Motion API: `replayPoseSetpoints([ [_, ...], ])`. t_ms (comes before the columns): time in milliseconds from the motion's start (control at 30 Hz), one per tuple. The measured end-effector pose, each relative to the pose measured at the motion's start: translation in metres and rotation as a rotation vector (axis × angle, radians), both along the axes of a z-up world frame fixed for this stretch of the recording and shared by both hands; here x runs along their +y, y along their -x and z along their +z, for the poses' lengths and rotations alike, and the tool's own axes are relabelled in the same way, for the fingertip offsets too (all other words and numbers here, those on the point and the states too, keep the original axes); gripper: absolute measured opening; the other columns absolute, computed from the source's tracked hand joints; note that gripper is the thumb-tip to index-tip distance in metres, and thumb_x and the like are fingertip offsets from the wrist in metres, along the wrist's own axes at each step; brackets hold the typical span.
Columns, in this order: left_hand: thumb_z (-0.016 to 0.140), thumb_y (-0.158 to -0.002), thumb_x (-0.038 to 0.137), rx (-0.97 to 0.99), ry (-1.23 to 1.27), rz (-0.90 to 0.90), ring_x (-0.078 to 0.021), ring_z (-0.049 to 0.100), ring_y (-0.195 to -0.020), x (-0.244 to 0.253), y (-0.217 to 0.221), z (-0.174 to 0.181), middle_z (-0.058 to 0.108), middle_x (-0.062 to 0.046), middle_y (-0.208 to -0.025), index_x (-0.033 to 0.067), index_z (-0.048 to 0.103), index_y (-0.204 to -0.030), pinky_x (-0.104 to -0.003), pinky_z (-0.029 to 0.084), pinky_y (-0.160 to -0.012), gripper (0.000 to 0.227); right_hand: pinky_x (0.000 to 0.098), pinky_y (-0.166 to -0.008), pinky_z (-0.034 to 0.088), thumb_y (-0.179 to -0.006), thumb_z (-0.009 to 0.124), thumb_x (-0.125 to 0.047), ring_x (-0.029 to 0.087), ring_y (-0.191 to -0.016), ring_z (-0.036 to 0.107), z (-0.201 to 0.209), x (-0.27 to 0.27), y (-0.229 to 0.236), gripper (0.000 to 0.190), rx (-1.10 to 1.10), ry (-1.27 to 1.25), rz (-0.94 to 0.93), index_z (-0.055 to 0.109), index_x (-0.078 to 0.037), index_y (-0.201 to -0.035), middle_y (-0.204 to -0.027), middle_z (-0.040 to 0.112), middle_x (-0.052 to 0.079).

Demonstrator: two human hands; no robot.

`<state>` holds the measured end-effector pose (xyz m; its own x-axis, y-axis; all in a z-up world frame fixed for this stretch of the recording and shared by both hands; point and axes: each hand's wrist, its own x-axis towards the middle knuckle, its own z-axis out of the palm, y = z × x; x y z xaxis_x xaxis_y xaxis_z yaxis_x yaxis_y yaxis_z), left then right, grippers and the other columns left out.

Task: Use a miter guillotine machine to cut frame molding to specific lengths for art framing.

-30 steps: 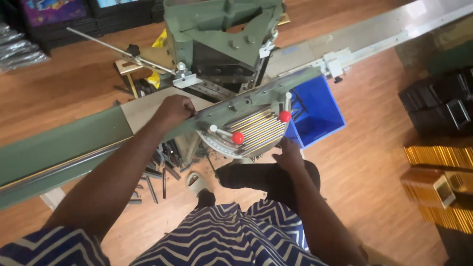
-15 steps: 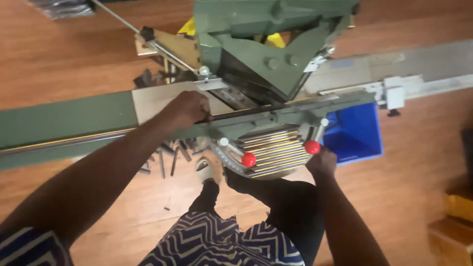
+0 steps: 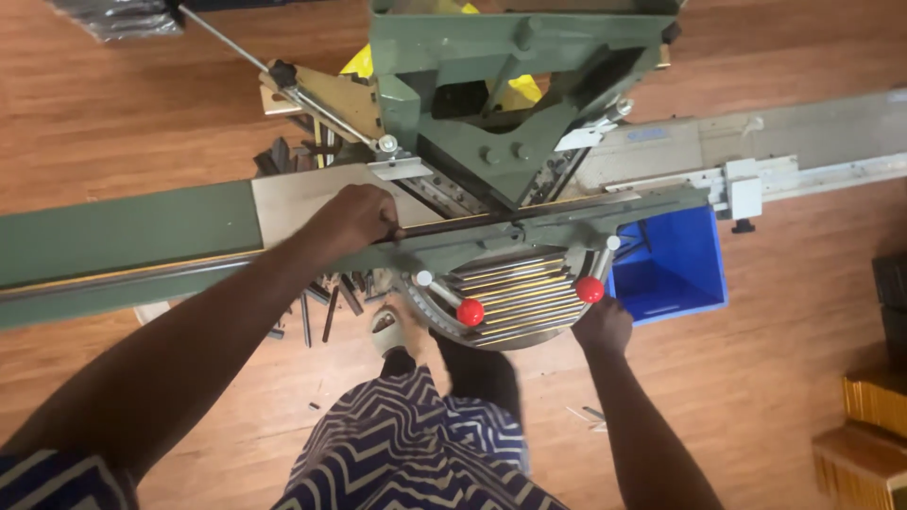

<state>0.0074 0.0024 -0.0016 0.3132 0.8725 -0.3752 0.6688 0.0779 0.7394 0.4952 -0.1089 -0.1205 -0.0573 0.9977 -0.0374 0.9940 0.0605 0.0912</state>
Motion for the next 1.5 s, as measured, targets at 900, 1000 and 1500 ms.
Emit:
replayPoseSetpoints([
  [900, 0.073, -0.074, 0.009, -0.025, -0.036, -0.072, -0.0266, 0.075, -0.080, 0.003, 0.005, -0.007, 0.077, -0.011, -0.084, 0.0059, 0.076, -0.080, -0.039, 0.056, -0.074, 0.007, 0.0496, -0.057, 0.055, -0.084, 0.071, -0.032, 0.038, -0.062, 0.067, -0.037, 0.032, -0.039, 0.023, 0.069, -0.067, 0.205, 0.066, -0.010, -0.080, -0.073, 0.067, 0.017],
  [1000, 0.074, -0.077, 0.013, 0.001, -0.046, -0.103, -0.0275, 0.074, -0.081, 0.001, 0.001, -0.006, 0.077, -0.011, -0.086, 0.0096, 0.079, -0.083, -0.040, 0.056, -0.075, 0.008, 0.0546, -0.057, 0.055, -0.082, 0.074, -0.039, 0.041, -0.062, 0.067, -0.031, -0.021, -0.003, 0.034, 0.051, -0.129, -0.023, 0.068, -0.006, -0.078, -0.071, 0.068, 0.019],
  [1500, 0.075, -0.080, 0.014, -0.130, -0.249, 0.146, -0.0272, 0.074, -0.085, -0.043, 0.040, -0.018, 0.074, -0.011, -0.091, 0.0080, 0.079, -0.090, -0.038, 0.058, -0.078, 0.012, 0.0506, -0.070, 0.052, -0.106, 0.068, -0.020, 0.041, -0.082, 0.068, 0.227, 0.077, 0.038, 0.022, 0.409, -0.558, -0.146, 0.067, -0.002, -0.093, -0.088, 0.067, 0.021],
])
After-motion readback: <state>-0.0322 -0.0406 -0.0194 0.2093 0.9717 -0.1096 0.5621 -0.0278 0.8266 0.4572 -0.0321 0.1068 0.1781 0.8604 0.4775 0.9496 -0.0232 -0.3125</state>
